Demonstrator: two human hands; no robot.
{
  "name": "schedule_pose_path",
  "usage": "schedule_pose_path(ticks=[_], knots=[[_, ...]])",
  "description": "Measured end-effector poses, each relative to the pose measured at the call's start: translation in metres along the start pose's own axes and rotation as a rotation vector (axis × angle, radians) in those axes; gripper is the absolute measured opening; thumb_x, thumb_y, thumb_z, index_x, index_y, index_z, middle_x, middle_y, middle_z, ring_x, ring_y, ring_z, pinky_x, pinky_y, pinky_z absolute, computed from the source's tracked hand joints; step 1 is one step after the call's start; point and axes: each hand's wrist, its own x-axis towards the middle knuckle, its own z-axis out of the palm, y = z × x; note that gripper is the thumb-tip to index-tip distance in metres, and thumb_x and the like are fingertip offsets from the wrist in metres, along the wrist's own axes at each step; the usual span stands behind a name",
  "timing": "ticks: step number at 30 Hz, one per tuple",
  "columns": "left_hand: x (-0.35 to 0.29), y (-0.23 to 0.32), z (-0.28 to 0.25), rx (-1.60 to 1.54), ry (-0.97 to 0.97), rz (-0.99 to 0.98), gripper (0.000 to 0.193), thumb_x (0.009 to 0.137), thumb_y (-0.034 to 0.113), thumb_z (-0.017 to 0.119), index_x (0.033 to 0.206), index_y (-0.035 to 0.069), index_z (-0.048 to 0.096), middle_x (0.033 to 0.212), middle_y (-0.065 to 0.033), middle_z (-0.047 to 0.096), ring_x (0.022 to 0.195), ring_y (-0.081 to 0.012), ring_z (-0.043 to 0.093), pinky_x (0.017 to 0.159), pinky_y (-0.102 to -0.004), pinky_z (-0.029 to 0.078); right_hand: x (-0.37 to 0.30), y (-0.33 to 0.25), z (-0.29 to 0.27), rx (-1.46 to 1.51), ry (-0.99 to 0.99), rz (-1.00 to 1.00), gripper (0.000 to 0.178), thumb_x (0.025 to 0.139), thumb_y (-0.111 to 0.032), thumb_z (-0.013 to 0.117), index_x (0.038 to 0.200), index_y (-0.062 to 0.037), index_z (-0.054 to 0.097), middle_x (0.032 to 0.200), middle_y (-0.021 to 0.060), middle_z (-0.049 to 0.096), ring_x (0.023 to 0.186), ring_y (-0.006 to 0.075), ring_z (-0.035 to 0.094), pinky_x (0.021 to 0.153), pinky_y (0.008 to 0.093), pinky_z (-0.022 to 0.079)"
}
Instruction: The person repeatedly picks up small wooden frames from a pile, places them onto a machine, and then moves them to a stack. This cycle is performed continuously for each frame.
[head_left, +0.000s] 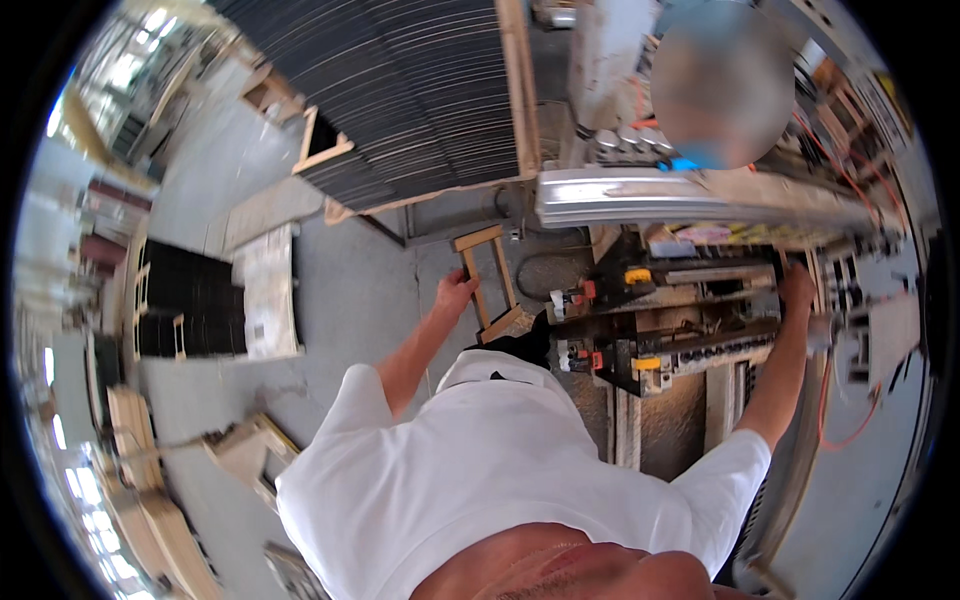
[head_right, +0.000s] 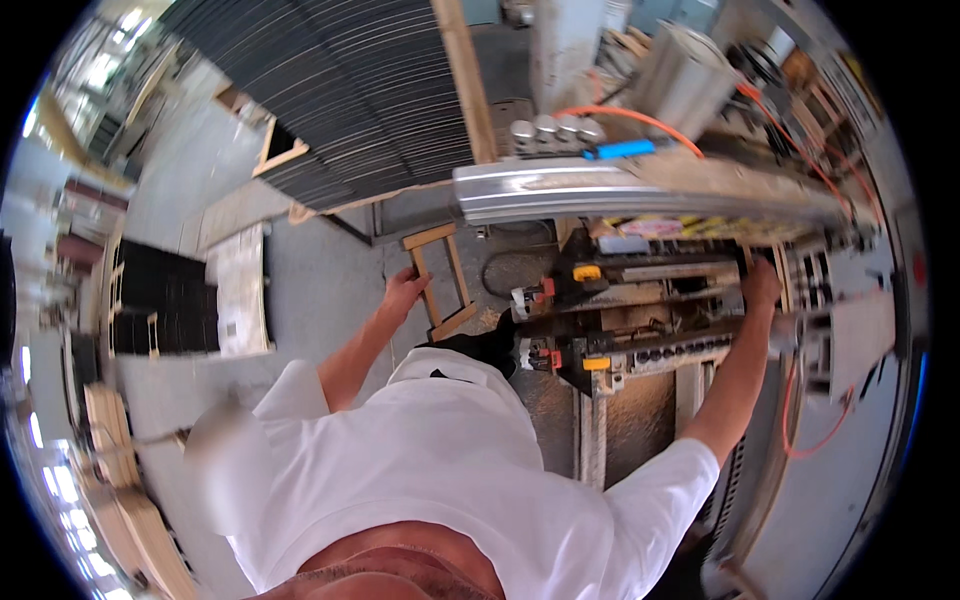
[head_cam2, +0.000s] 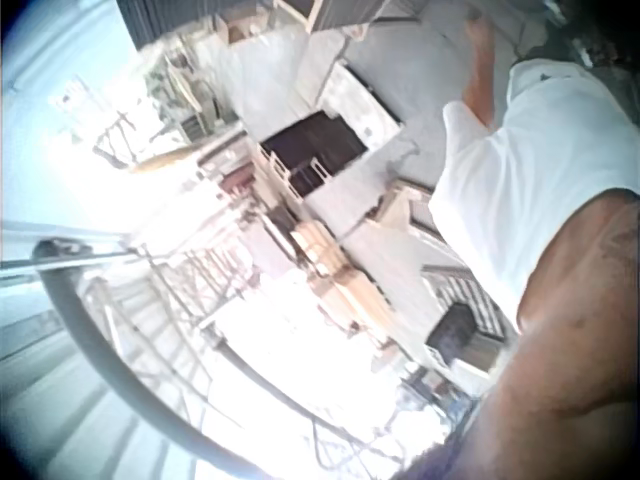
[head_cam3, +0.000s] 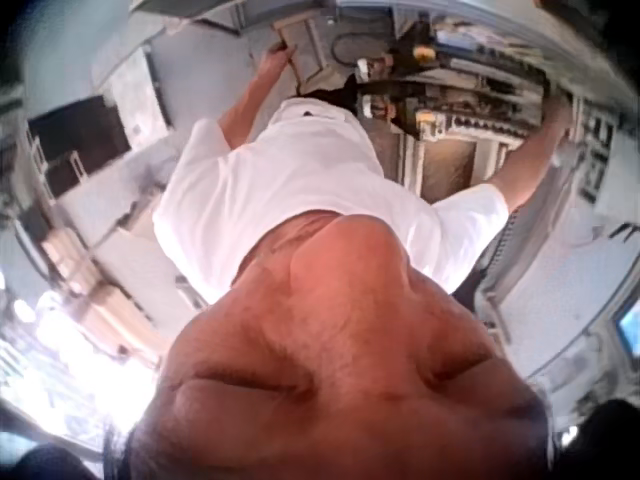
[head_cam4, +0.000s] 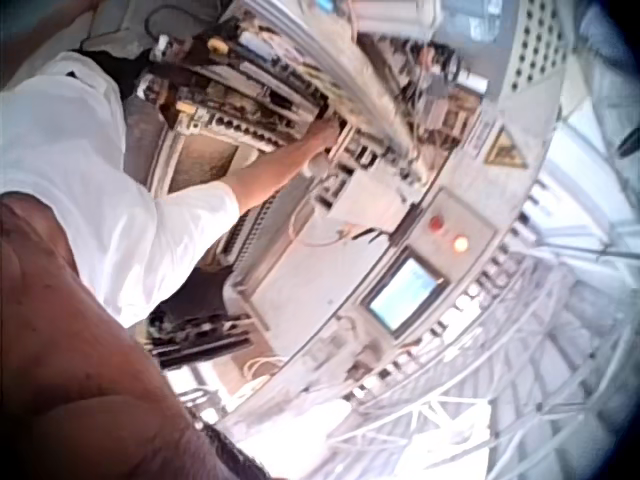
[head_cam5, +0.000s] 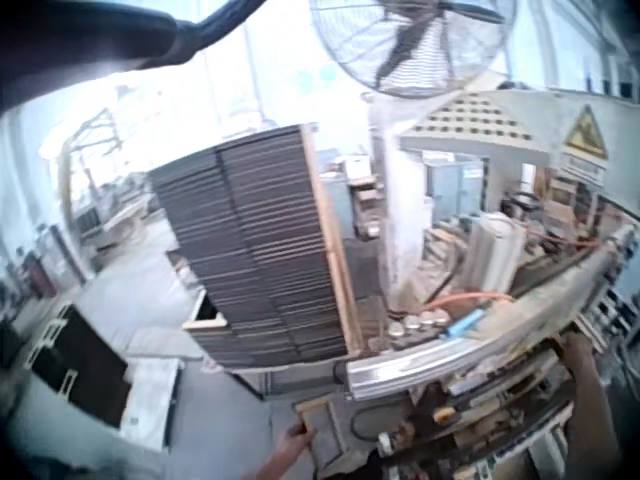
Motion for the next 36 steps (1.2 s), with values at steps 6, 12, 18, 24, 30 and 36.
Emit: schedule_pose_path(ticks=[6, 12, 18, 24, 30, 36], knots=[[-0.007, -0.004, -0.049, -0.039, 0.156, 0.191, 0.030, 0.087, 0.015, 0.061, 0.113, 0.001, 0.062, 0.095, -0.0030, 0.066, 0.084, -0.0109, 0.057, 0.071, -0.0287, 0.046, 0.010, -0.017, -0.007, -0.019, -0.032, -0.011, 0.019, 0.078, -0.015, 0.069, 0.094, -0.0047, 0.065, 0.094, 0.0181, 0.067, 0.090, 0.0366, 0.065, 0.073, 0.0476, 0.053], [-0.022, 0.047, -0.151, -0.117, 0.231, 0.367, 0.025, 0.092, 0.012, 0.054, 0.113, 0.003, 0.064, 0.096, -0.0008, 0.065, 0.084, -0.0094, 0.056, 0.076, -0.0256, 0.045, 0.010, -0.015, -0.002, -0.072, -0.105, 0.067, 0.022, 0.081, -0.018, 0.065, 0.099, -0.0064, 0.063, 0.097, 0.0167, 0.068, 0.093, 0.0360, 0.065, 0.076, 0.0488, 0.052], [-0.010, 0.133, -0.297, -0.312, 0.465, 0.480, 0.030, 0.097, 0.020, 0.046, 0.113, -0.001, 0.062, 0.098, -0.0033, 0.065, 0.079, -0.0114, 0.056, 0.073, -0.0257, 0.046, -0.016, -0.034, -0.034, 0.229, 0.121, 0.142, 0.038, 0.082, -0.029, 0.065, 0.111, -0.0047, 0.062, 0.106, 0.0169, 0.067, 0.099, 0.0367, 0.063, 0.083, 0.0468, 0.049], [0.094, 0.197, -0.432, -0.445, 0.495, 0.426, 0.030, 0.096, 0.018, 0.045, 0.107, -0.003, 0.063, 0.095, -0.0086, 0.065, 0.076, -0.0155, 0.059, 0.069, -0.0283, 0.048, -0.121, -0.167, -0.120, 0.850, 0.654, 0.115, 0.031, 0.091, -0.021, 0.061, 0.111, 0.0030, 0.063, 0.104, 0.0144, 0.069, 0.092, 0.0225, 0.066, 0.083, 0.0338, 0.051], [0.259, 0.229, -0.481, -0.247, 0.464, 0.278, 0.025, 0.081, 0.013, 0.052, 0.086, -0.008, 0.064, 0.079, -0.0181, 0.065, 0.071, -0.0264, 0.064, 0.061, -0.0391, 0.051, -0.234, -0.331, -0.121, 1.146, 0.428, 0.065, 0.012, 0.090, -0.005, 0.061, 0.101, -0.0020, 0.066, 0.096, 0.0061, 0.066, 0.090, 0.0143, 0.060, 0.082, 0.0283, 0.051], [0.330, 0.230, -0.442, 0.293, 0.475, 0.300, 0.046, 0.082, 0.028, 0.059, 0.109, -0.010, 0.061, 0.106, -0.0285, 0.063, 0.100, -0.0395, 0.062, 0.083, -0.0428, 0.049, -0.291, -0.427, -0.059, 1.280, -0.030, 0.083, 0.018, 0.087, -0.003, 0.062, 0.104, 0.0031, 0.062, 0.094, 0.0073, 0.067, 0.085, 0.0134, 0.062, 0.078, 0.0263, 0.049]])
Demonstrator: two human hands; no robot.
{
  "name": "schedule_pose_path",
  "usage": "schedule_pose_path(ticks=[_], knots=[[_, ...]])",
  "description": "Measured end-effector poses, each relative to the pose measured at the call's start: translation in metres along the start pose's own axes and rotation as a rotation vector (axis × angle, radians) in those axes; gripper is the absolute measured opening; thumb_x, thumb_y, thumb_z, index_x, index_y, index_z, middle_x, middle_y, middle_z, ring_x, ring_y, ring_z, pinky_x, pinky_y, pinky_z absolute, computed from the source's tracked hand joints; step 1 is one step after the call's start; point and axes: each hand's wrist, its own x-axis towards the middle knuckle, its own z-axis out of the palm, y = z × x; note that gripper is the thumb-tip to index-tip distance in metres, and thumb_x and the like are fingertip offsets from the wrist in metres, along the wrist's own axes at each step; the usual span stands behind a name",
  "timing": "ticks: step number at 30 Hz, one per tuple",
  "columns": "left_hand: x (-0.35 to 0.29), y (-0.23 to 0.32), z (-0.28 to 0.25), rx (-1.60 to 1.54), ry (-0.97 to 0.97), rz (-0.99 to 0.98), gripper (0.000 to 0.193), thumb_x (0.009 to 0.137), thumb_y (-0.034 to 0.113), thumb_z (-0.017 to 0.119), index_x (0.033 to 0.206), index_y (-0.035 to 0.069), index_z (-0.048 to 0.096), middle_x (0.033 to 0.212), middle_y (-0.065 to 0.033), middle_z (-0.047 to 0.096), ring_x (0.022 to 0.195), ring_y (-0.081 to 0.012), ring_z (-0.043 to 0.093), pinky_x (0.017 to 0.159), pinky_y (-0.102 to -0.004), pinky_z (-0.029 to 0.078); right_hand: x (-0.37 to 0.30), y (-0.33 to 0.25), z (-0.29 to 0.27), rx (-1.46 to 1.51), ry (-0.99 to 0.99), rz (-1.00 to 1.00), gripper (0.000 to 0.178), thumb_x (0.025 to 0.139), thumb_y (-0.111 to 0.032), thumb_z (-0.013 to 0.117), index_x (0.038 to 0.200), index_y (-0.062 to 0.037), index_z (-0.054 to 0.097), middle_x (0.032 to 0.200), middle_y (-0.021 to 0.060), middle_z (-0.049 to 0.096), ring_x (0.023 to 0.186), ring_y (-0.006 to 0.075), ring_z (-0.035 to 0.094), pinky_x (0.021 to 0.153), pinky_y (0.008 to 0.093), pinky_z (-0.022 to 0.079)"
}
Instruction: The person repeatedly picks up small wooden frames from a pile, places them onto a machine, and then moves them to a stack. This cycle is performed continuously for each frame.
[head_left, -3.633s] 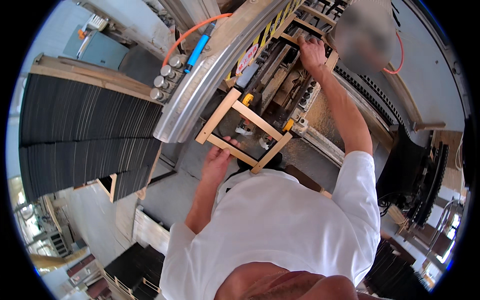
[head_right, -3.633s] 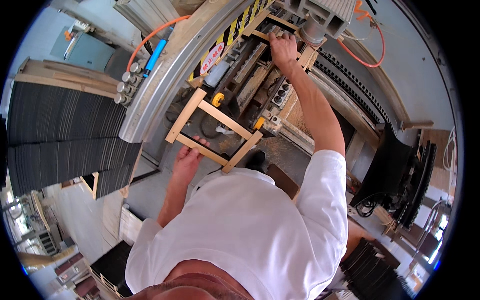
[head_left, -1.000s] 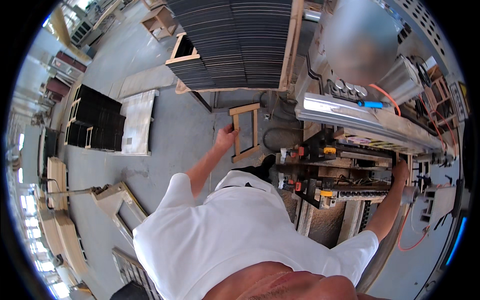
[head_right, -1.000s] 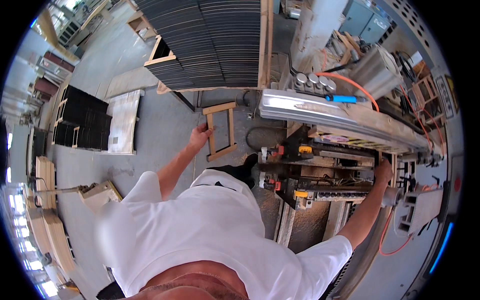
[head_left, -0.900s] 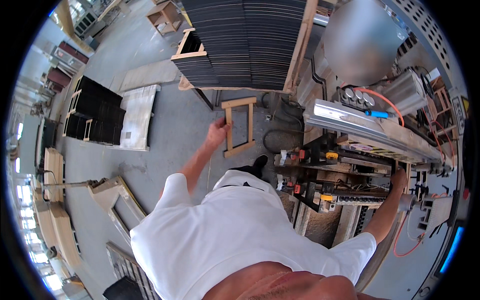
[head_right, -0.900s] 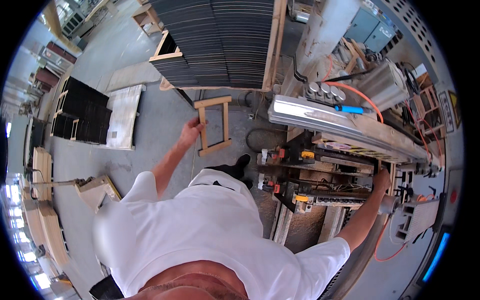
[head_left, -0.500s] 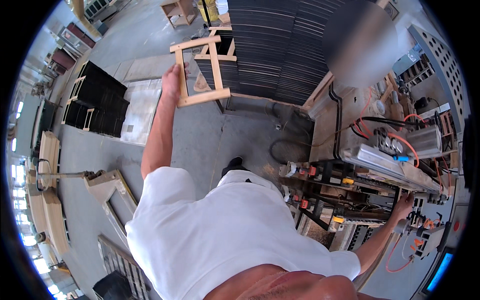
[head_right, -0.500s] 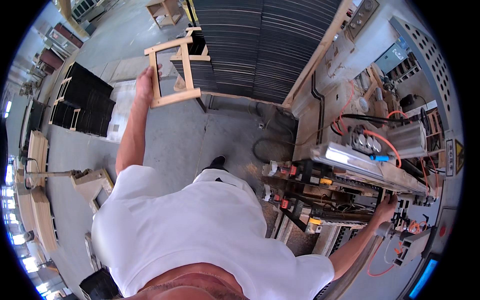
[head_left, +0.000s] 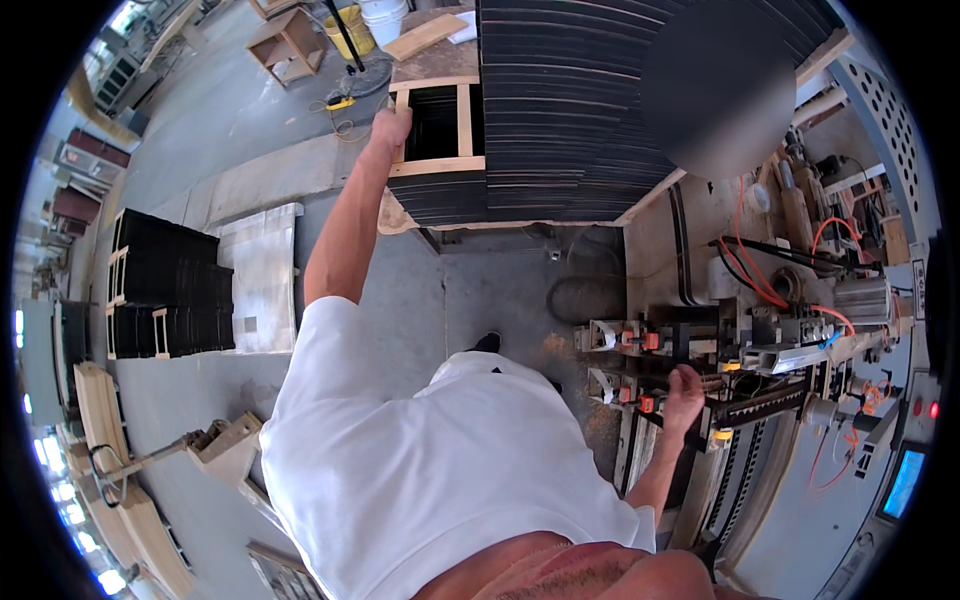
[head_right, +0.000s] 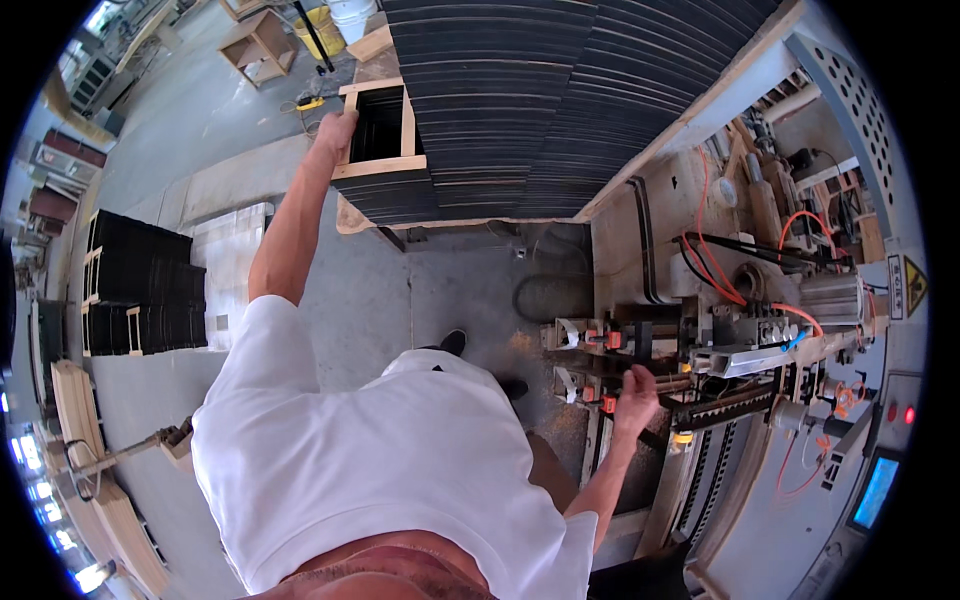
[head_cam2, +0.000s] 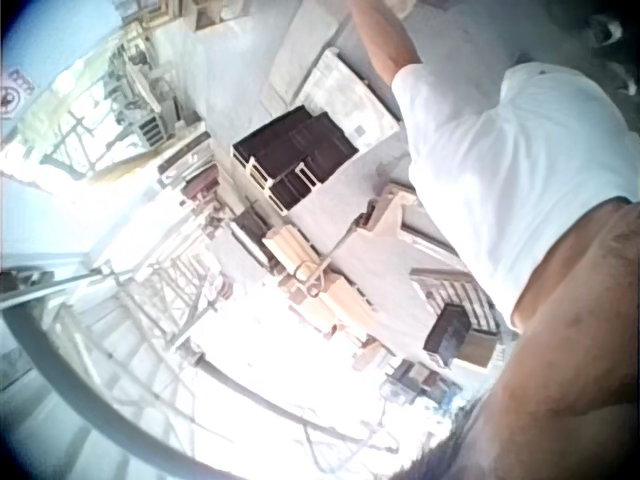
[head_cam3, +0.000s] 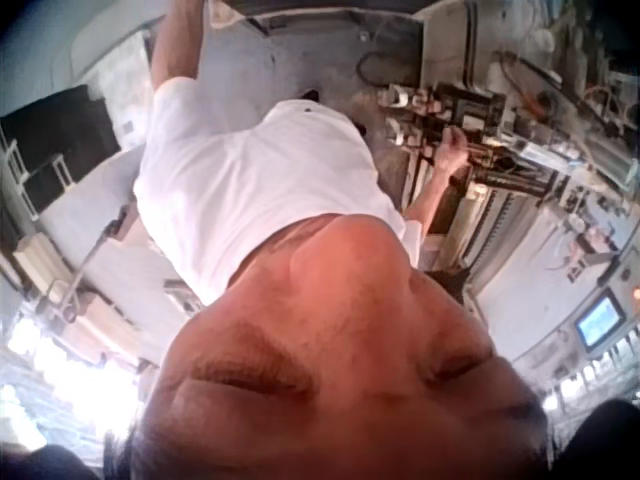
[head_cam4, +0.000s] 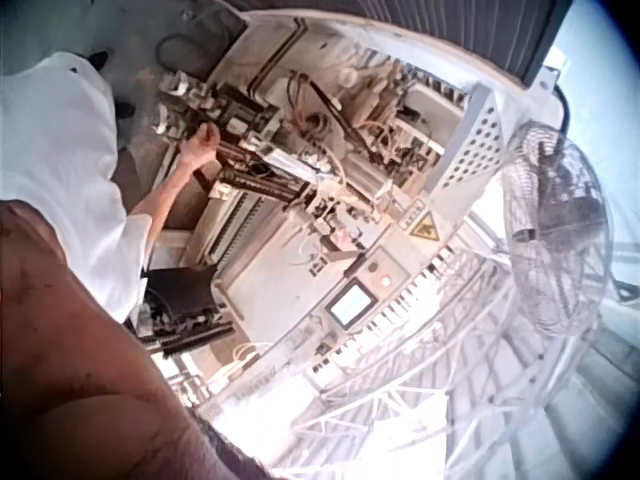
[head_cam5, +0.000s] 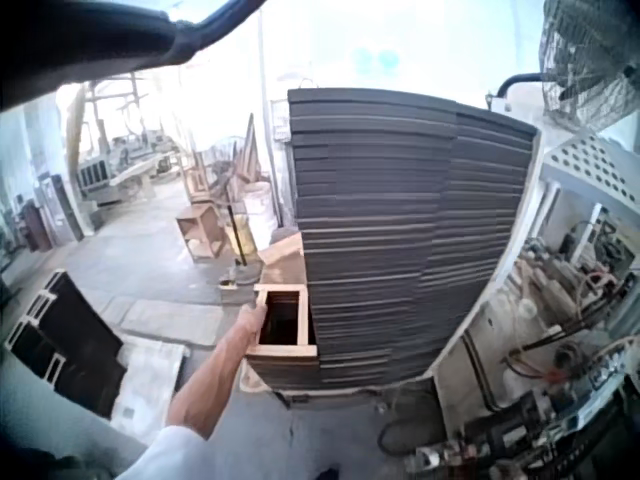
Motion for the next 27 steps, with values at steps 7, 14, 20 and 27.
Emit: schedule_pose_path(ticks=[7, 14, 20, 27], knots=[[-0.140, 0.077, -0.027, 0.136, -0.074, 0.636, 0.047, 0.080, 0.026, 0.068, 0.116, -0.003, 0.058, 0.109, -0.0239, 0.063, 0.104, -0.0384, 0.060, 0.092, -0.0428, 0.046, -0.043, 0.021, 0.018, -0.146, 0.066, 0.117, 0.022, 0.085, -0.006, 0.064, 0.104, 0.0038, 0.063, 0.089, 0.0108, 0.069, 0.080, 0.0152, 0.063, 0.073, 0.0283, 0.051], [-0.162, 0.060, -0.006, 0.486, -0.286, 0.834, 0.041, 0.074, 0.021, 0.073, 0.108, 0.000, 0.061, 0.099, -0.0200, 0.065, 0.095, -0.0371, 0.060, 0.083, -0.0432, 0.048, -0.068, 0.049, 0.005, -0.082, 0.070, 0.142, 0.021, 0.087, -0.005, 0.063, 0.107, 0.0020, 0.062, 0.093, 0.0077, 0.067, 0.087, 0.0131, 0.062, 0.079, 0.0263, 0.049], [-0.157, 0.057, 0.001, 0.569, -0.275, 0.813, 0.043, 0.078, 0.026, 0.071, 0.113, 0.003, 0.060, 0.103, -0.0198, 0.065, 0.098, -0.0372, 0.061, 0.084, -0.0440, 0.048, -0.118, 0.072, -0.029, -0.137, 0.124, 0.272, 0.024, 0.087, -0.010, 0.063, 0.108, 0.0019, 0.062, 0.094, 0.0106, 0.068, 0.089, 0.0159, 0.064, 0.078, 0.0279, 0.050], [-0.173, 0.051, 0.012, 0.553, -0.155, 1.169, 0.059, 0.074, 0.025, 0.077, 0.118, -0.005, 0.054, 0.110, -0.0244, 0.061, 0.102, -0.0396, 0.058, 0.090, -0.0442, 0.045, -0.199, 0.110, -0.101, -0.223, 0.347, 0.352, 0.024, 0.084, -0.013, 0.065, 0.107, -0.0028, 0.064, 0.095, 0.0138, 0.069, 0.090, 0.0241, 0.067, 0.080, 0.0331, 0.052]])
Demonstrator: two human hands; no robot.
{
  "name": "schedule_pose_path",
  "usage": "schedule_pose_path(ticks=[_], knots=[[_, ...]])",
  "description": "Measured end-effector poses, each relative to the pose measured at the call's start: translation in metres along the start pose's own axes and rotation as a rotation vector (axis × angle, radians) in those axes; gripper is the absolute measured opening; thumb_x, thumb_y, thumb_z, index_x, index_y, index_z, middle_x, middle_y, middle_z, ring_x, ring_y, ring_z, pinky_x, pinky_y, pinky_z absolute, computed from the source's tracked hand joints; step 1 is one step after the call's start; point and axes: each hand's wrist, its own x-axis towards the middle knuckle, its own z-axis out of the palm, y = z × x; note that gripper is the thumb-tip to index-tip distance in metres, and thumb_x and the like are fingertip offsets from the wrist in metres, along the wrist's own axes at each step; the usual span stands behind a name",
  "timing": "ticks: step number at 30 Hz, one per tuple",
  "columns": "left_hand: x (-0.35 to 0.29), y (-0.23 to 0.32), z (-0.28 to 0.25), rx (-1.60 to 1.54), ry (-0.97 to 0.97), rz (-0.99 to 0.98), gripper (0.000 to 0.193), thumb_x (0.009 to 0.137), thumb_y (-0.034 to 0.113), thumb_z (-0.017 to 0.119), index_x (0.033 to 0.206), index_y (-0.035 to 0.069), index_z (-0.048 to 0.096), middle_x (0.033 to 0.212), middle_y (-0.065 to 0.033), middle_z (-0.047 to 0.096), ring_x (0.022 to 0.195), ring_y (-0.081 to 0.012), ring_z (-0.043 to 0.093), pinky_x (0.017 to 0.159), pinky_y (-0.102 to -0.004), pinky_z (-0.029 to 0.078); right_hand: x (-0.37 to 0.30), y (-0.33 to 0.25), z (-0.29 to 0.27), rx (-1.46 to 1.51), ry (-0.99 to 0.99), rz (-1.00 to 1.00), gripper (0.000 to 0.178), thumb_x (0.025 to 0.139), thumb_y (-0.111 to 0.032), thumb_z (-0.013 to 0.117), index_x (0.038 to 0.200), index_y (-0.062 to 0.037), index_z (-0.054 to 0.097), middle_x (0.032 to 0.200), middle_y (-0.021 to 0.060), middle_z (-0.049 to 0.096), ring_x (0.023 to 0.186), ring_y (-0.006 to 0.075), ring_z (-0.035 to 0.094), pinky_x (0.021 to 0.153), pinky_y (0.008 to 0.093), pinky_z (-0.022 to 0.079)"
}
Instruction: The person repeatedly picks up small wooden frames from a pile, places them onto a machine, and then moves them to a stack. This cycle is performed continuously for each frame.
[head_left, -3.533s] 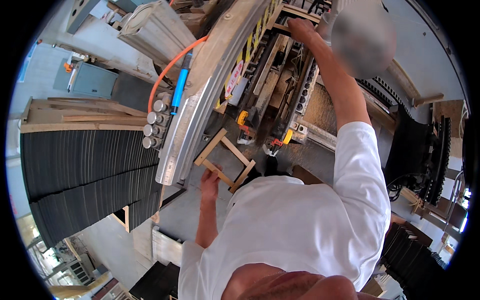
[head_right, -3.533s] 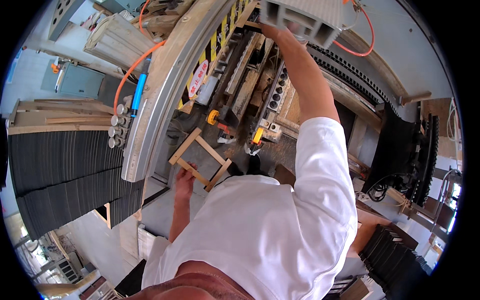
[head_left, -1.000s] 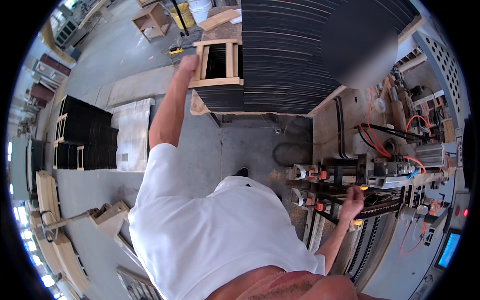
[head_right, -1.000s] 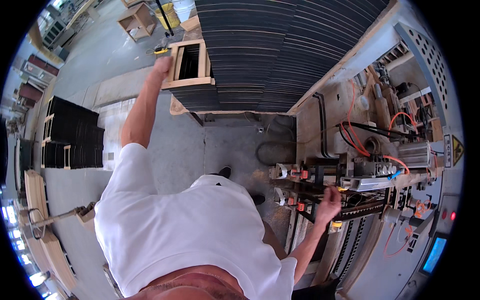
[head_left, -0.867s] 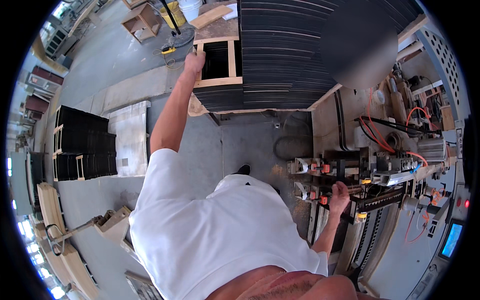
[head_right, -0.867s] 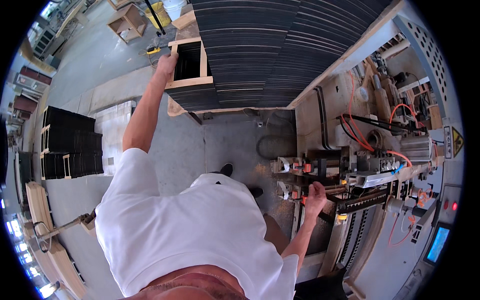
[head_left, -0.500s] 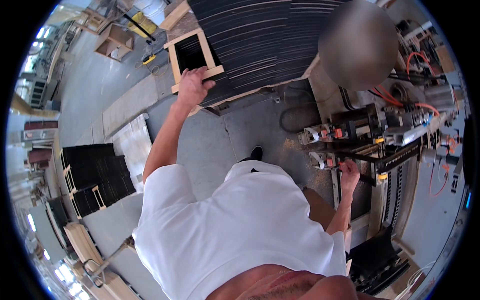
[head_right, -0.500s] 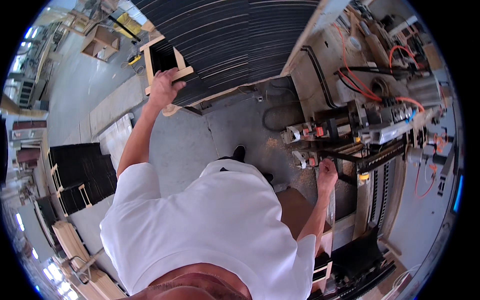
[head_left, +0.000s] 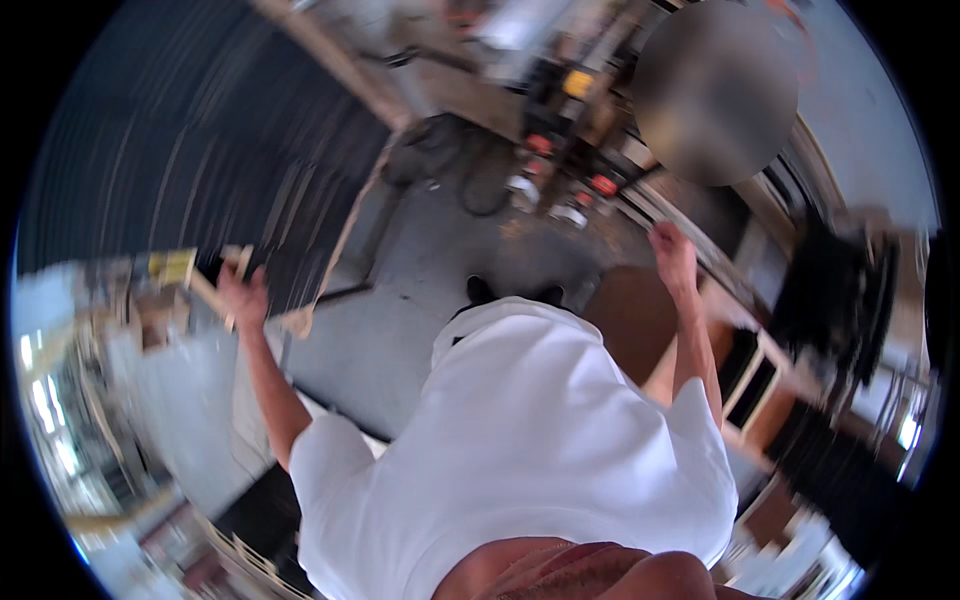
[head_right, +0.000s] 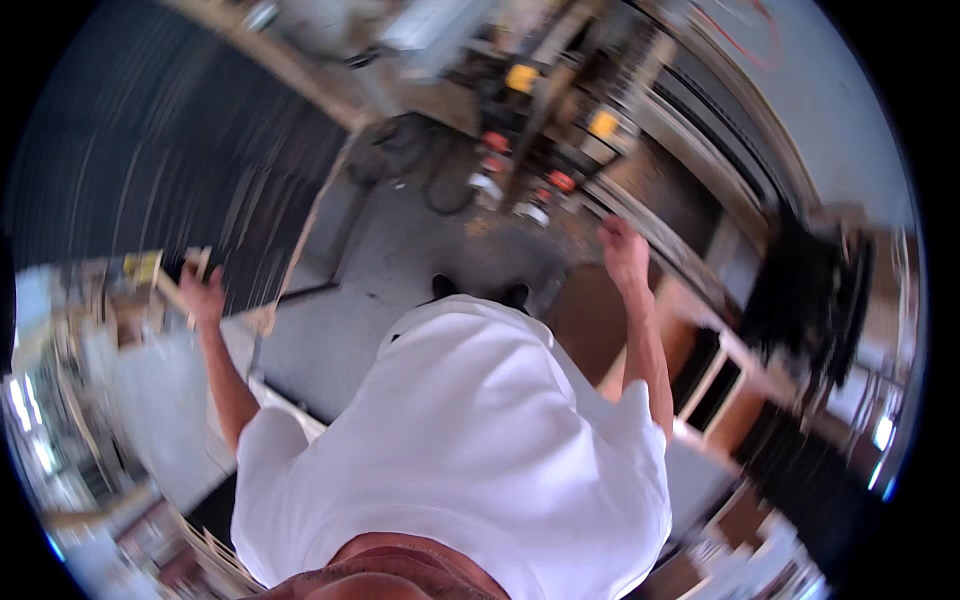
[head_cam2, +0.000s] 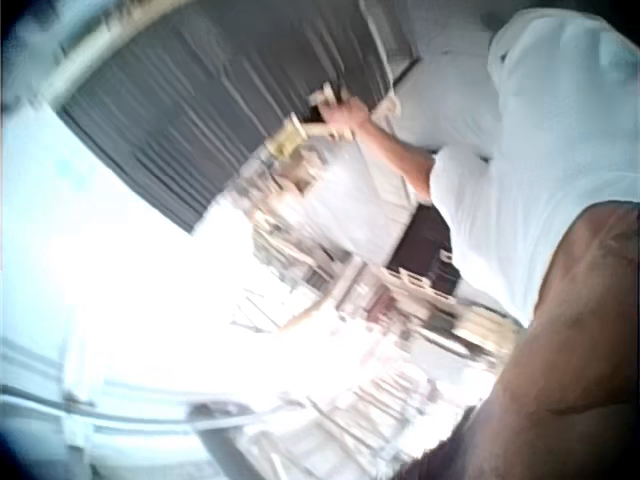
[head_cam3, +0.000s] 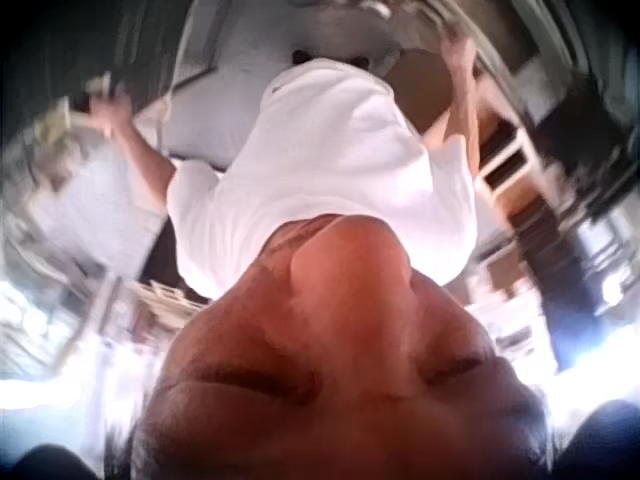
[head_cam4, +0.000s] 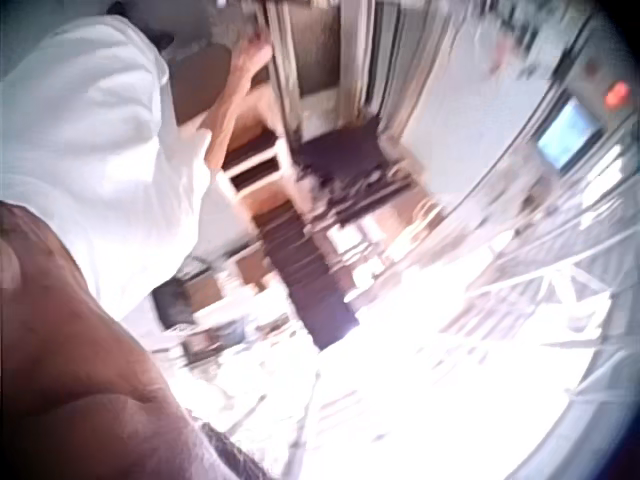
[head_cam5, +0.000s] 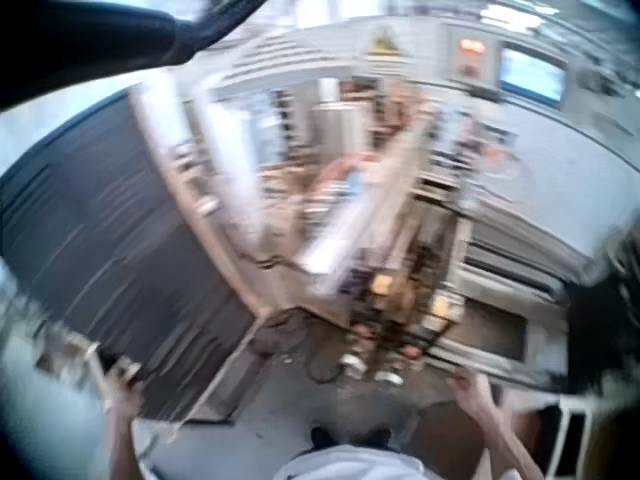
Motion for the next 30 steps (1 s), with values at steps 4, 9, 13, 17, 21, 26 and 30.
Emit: schedule_pose_path(ticks=[4, 9, 13, 17, 21, 26, 30], knots=[[-0.004, 0.106, 0.008, -0.093, 0.365, -0.157, 0.037, 0.088, 0.020, 0.065, 0.114, -0.005, 0.057, 0.111, -0.0216, 0.061, 0.102, -0.0352, 0.060, 0.089, -0.0408, 0.048, -0.040, 0.027, -0.074, -0.036, 0.262, 0.096, 0.024, 0.083, -0.016, 0.065, 0.105, -0.0053, 0.064, 0.096, 0.0149, 0.068, 0.089, 0.0308, 0.066, 0.077, 0.0371, 0.051], [-0.033, 0.308, 0.051, -0.767, 0.017, -0.056, 0.023, 0.094, 0.012, 0.056, 0.110, -0.004, 0.060, 0.103, -0.0123, 0.065, 0.094, -0.0199, 0.063, 0.084, -0.0310, 0.051, -0.106, 0.060, -0.154, -0.385, 0.545, 0.188, 0.025, 0.079, -0.013, 0.067, 0.102, -0.0064, 0.061, 0.109, 0.0120, 0.063, 0.102, 0.0330, 0.058, 0.085, 0.0418, 0.046], [-0.040, 0.419, 0.085, -1.081, -0.371, 0.054, 0.022, 0.094, 0.008, 0.054, 0.113, -0.003, 0.059, 0.105, -0.0105, 0.065, 0.096, -0.0158, 0.062, 0.087, -0.0275, 0.049, -0.175, 0.080, -0.169, -0.665, 0.602, 0.378, 0.035, 0.076, -0.020, 0.071, 0.105, -0.0045, 0.057, 0.118, 0.0161, 0.059, 0.105, 0.0349, 0.056, 0.088, 0.0437, 0.044], [-0.013, 0.488, 0.105, -1.195, -0.528, 0.089, 0.023, 0.095, 0.008, 0.054, 0.114, -0.003, 0.058, 0.107, -0.0110, 0.065, 0.098, -0.0155, 0.062, 0.088, -0.0268, 0.048, -0.233, 0.084, -0.163, -0.472, 0.546, 0.739, 0.036, 0.077, -0.020, 0.072, 0.105, -0.0051, 0.056, 0.108, 0.0158, 0.062, 0.097, 0.0362, 0.059, 0.080, 0.0439, 0.047], [0.043, 0.558, 0.132, -1.396, -0.705, 0.039, 0.026, 0.093, 0.008, 0.058, 0.116, -0.004, 0.058, 0.103, -0.0103, 0.065, 0.093, -0.0159, 0.064, 0.084, -0.0267, 0.050, -0.261, 0.089, -0.141, -0.315, 0.706, 0.836, 0.034, 0.083, -0.024, 0.069, 0.109, -0.0070, 0.056, 0.095, 0.0155, 0.067, 0.088, 0.0365, 0.064, 0.076, 0.0423, 0.049], [0.132, 0.653, 0.156, -1.461, -0.793, 0.026, 0.033, 0.096, 0.019, 0.054, 0.120, -0.003, 0.054, 0.111, -0.0139, 0.064, 0.099, -0.0213, 0.064, 0.086, -0.0309, 0.053, -0.263, 0.086, -0.139, -0.106, 0.914, 0.777, 0.024, 0.088, -0.013, 0.065, 0.108, -0.0025, 0.058, 0.094, 0.0109, 0.065, 0.083, 0.0217, 0.063, 0.077, 0.0335, 0.049], [0.210, 0.721, 0.208, -1.599, -0.949, -0.110, 0.047, 0.096, 0.027, 0.054, 0.129, -0.005, 0.044, 0.123, -0.0187, 0.056, 0.112, -0.0285, 0.058, 0.093, -0.0370, 0.050, -0.242, 0.066, -0.155, -0.046, 1.055, 0.734, 0.024, 0.088, -0.009, 0.064, 0.109, 0.0012, 0.059, 0.097, 0.0093, 0.065, 0.087, 0.0179, 0.062, 0.079, 0.0305, 0.049]])
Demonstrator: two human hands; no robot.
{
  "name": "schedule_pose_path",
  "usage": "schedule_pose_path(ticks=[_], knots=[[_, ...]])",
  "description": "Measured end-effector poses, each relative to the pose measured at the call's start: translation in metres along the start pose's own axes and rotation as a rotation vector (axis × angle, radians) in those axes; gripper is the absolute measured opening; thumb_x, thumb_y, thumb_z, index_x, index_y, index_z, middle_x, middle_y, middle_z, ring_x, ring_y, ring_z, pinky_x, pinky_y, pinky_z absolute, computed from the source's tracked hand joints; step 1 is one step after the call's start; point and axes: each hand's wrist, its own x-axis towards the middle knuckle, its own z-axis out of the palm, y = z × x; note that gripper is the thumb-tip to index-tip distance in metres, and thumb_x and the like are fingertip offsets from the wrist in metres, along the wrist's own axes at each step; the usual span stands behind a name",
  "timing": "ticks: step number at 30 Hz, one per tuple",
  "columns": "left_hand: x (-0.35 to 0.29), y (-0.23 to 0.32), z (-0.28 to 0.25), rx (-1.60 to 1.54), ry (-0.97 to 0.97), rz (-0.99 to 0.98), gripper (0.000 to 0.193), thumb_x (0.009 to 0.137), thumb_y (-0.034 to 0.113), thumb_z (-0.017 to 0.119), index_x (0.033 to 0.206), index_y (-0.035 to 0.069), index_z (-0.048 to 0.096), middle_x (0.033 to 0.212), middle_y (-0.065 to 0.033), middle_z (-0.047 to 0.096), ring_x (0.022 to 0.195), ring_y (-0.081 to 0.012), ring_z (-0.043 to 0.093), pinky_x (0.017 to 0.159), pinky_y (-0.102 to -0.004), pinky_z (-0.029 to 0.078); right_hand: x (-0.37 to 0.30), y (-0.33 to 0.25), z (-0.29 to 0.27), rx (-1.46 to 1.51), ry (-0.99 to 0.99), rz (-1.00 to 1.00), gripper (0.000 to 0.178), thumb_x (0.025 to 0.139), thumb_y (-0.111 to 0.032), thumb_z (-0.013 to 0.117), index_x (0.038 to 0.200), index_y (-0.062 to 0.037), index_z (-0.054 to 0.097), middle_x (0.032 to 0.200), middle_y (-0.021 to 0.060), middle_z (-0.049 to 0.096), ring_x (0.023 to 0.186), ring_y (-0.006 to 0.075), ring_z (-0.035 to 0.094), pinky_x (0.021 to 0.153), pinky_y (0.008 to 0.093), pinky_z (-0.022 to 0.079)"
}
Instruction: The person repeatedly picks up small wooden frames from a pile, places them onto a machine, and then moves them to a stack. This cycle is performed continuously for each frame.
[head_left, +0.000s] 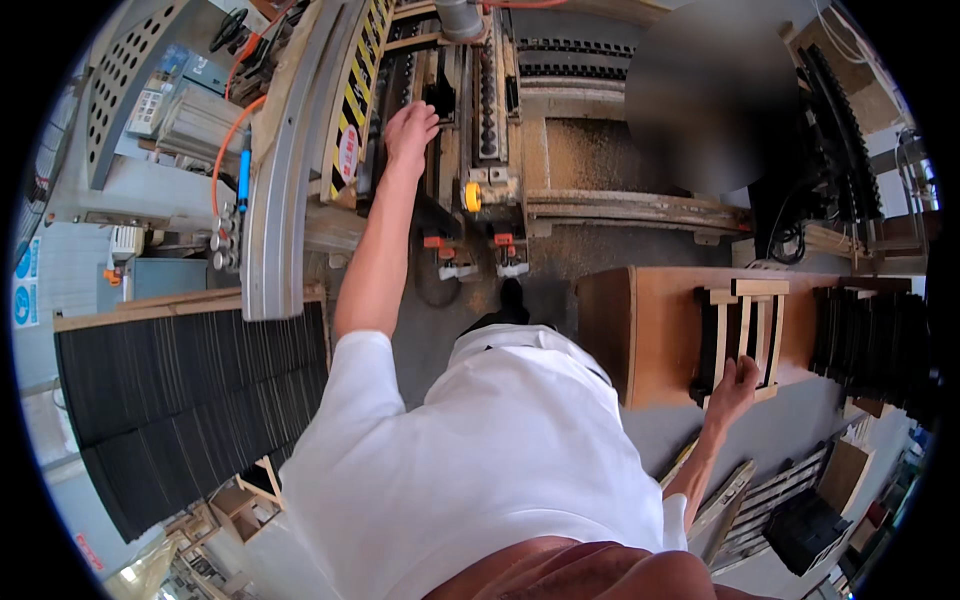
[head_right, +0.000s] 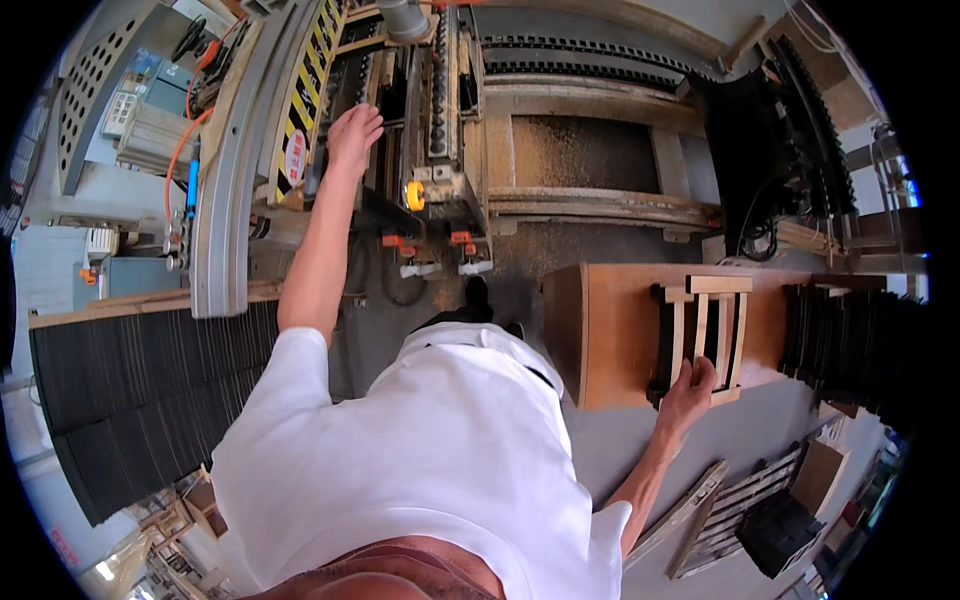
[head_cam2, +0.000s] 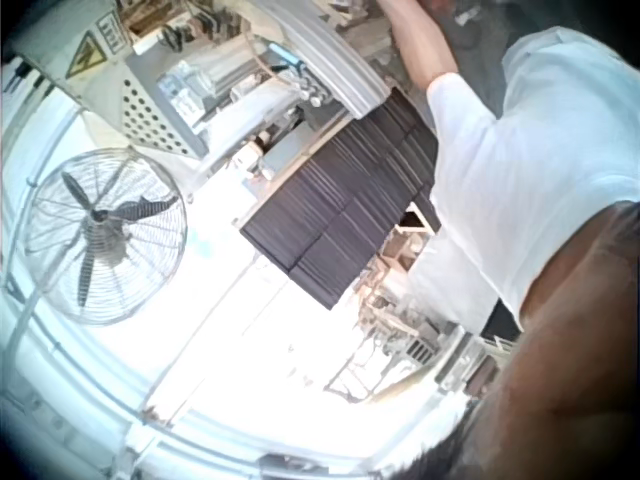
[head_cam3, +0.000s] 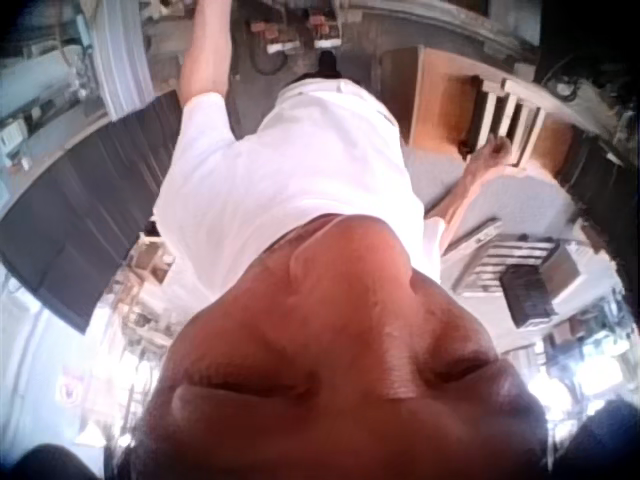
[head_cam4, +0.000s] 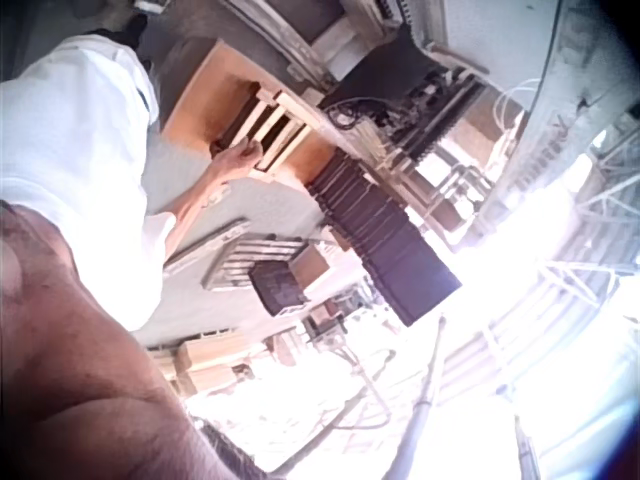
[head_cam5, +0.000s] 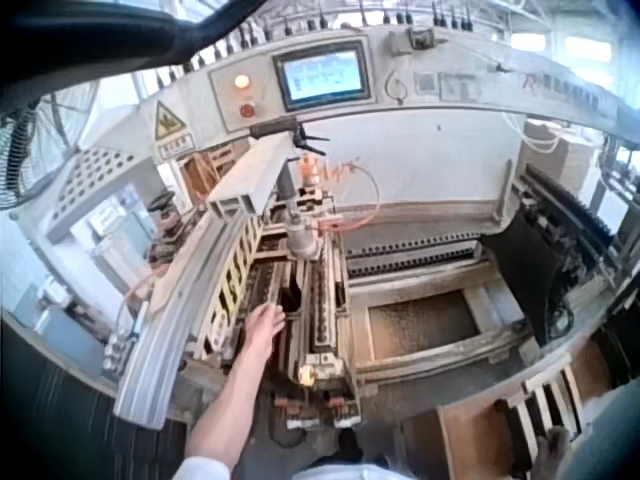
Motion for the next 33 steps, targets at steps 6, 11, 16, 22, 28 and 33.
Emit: schedule_pose_path(ticks=[6, 11, 16, 22, 28, 33], knots=[[0.152, -0.009, 0.010, -0.237, 0.059, -0.202, 0.070, 0.091, 0.043, 0.058, 0.138, -0.003, 0.034, 0.134, -0.0233, 0.045, 0.124, -0.0381, 0.046, 0.101, -0.0472, 0.042, 0.000, -0.094, 0.023, 0.005, -0.094, -0.003, 0.021, 0.087, -0.007, 0.064, 0.108, -0.0022, 0.061, 0.088, 0.0026, 0.062, 0.075, 0.0102, 0.052, 0.071, 0.0243, 0.045], [0.213, -0.016, 0.043, -0.485, 0.174, -0.232, 0.072, 0.086, 0.049, 0.063, 0.132, -0.001, 0.040, 0.120, -0.0194, 0.052, 0.113, -0.0367, 0.052, 0.097, -0.0506, 0.044, -0.008, -0.158, 0.068, 0.113, -0.186, -0.132, 0.022, 0.083, 0.000, 0.066, 0.104, -0.0044, 0.062, 0.072, -0.0044, 0.043, 0.065, 0.0065, 0.038, 0.056, 0.0208, 0.034], [0.236, -0.019, 0.035, -0.598, 0.289, -0.184, 0.049, 0.090, 0.030, 0.063, 0.122, -0.003, 0.044, 0.112, -0.0174, 0.053, 0.099, -0.0325, 0.058, 0.084, -0.0459, 0.055, 0.010, -0.207, 0.119, 0.132, -0.355, -0.241, 0.024, 0.080, 0.002, 0.068, 0.103, -0.0017, 0.062, 0.075, 0.0016, 0.054, 0.065, 0.0113, 0.050, 0.059, 0.0247, 0.042], [0.155, -0.033, 0.024, -0.602, 0.220, -0.217, 0.048, 0.092, 0.023, 0.060, 0.128, -0.002, 0.042, 0.118, -0.0167, 0.053, 0.103, -0.0317, 0.058, 0.084, -0.0421, 0.055, 0.046, -0.299, 0.195, 0.062, -0.415, -0.760, 0.027, 0.072, -0.001, 0.071, 0.096, -0.0077, 0.063, 0.081, 0.0075, 0.063, 0.081, 0.0278, 0.060, 0.072, 0.0374, 0.049], [0.026, -0.055, -0.018, -0.588, 0.041, -0.248, 0.025, 0.089, 0.015, 0.062, 0.110, 0.005, 0.054, 0.105, -0.0079, 0.061, 0.100, -0.0238, 0.060, 0.088, -0.0372, 0.047, 0.052, -0.379, 0.303, 0.123, -0.598, -1.188, 0.020, 0.075, -0.012, 0.069, 0.095, -0.0101, 0.066, 0.088, 0.0070, 0.067, 0.091, 0.0280, 0.061, 0.078, 0.0390, 0.050], [-0.023, -0.056, -0.015, -0.640, -0.130, -0.095, 0.029, 0.087, 0.007, 0.053, 0.116, 0.006, 0.055, 0.115, -0.0068, 0.061, 0.113, -0.0219, 0.054, 0.100, -0.0381, 0.037, 0.031, -0.404, 0.381, 0.162, -0.728, -1.376, 0.021, 0.073, -0.013, 0.069, 0.092, -0.0092, 0.060, 0.089, 0.0065, 0.067, 0.088, 0.0298, 0.060, 0.077, 0.0411, 0.046]])
